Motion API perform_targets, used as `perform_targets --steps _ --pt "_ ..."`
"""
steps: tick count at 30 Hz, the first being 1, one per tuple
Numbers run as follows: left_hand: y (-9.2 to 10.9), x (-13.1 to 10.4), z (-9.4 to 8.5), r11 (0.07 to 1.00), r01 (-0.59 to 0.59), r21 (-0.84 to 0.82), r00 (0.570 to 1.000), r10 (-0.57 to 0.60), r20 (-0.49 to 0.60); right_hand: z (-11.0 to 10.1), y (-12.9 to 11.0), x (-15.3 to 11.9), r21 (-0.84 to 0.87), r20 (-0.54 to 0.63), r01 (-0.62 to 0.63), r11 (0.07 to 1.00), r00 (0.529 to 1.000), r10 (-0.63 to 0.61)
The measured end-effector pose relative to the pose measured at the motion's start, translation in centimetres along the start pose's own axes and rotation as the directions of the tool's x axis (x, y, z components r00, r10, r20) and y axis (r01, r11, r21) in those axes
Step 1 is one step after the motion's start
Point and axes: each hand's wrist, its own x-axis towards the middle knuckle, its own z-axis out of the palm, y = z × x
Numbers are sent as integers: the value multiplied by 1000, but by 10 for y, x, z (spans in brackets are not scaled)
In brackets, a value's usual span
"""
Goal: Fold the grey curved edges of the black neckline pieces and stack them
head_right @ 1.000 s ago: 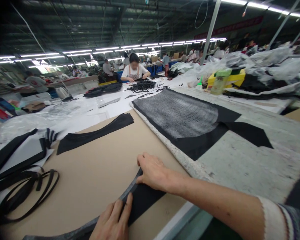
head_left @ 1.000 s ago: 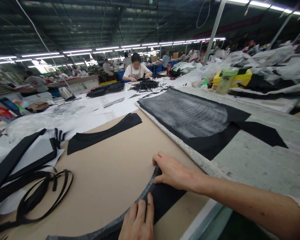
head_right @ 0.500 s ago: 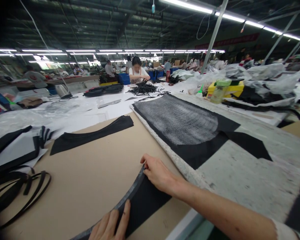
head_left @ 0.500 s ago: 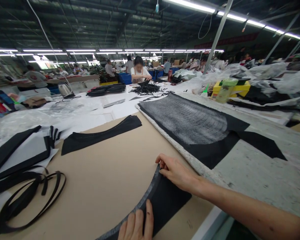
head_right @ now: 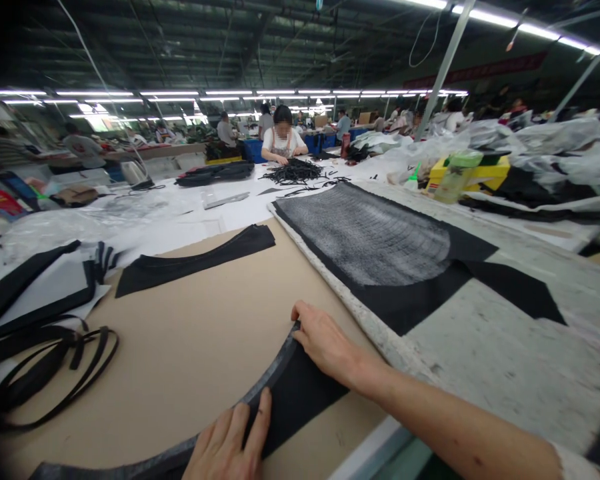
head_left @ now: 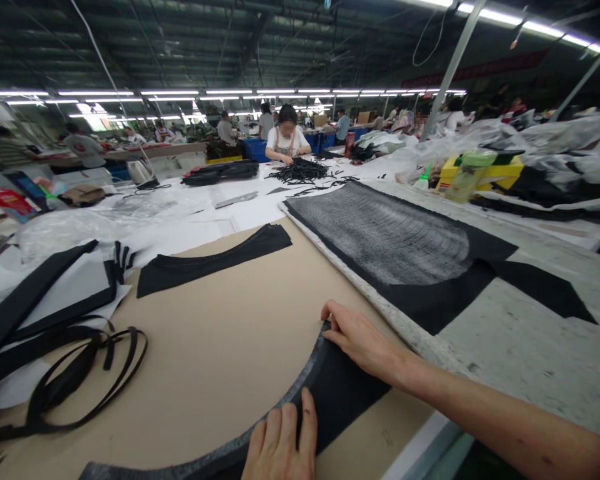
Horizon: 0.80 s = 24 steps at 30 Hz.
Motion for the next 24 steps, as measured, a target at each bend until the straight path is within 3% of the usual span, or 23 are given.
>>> perform_targets --steps 7,13,17,20,24 --pt "6 0 -3 998 56 -41 998 -56 -5 -8 -7 -6 24 -26 69 997 997 -68" --pt "14 4 -21 974 203 -102 975 -191 116 -10 -4 -22 20 71 203 979 976 -204" --pt "14 12 -32 964 227 -135 968 -208 143 0 4 -24 -19 -62 255 967 965 -256" --pt "9 12 -45 910 325 -259 941 -283 185 8 -19 -33 -3 -121 417 909 902 -415" --pt "-19 -10 -71 789 513 -338 855 -505 120 23 -70 -48 143 65 589 795 796 -602"
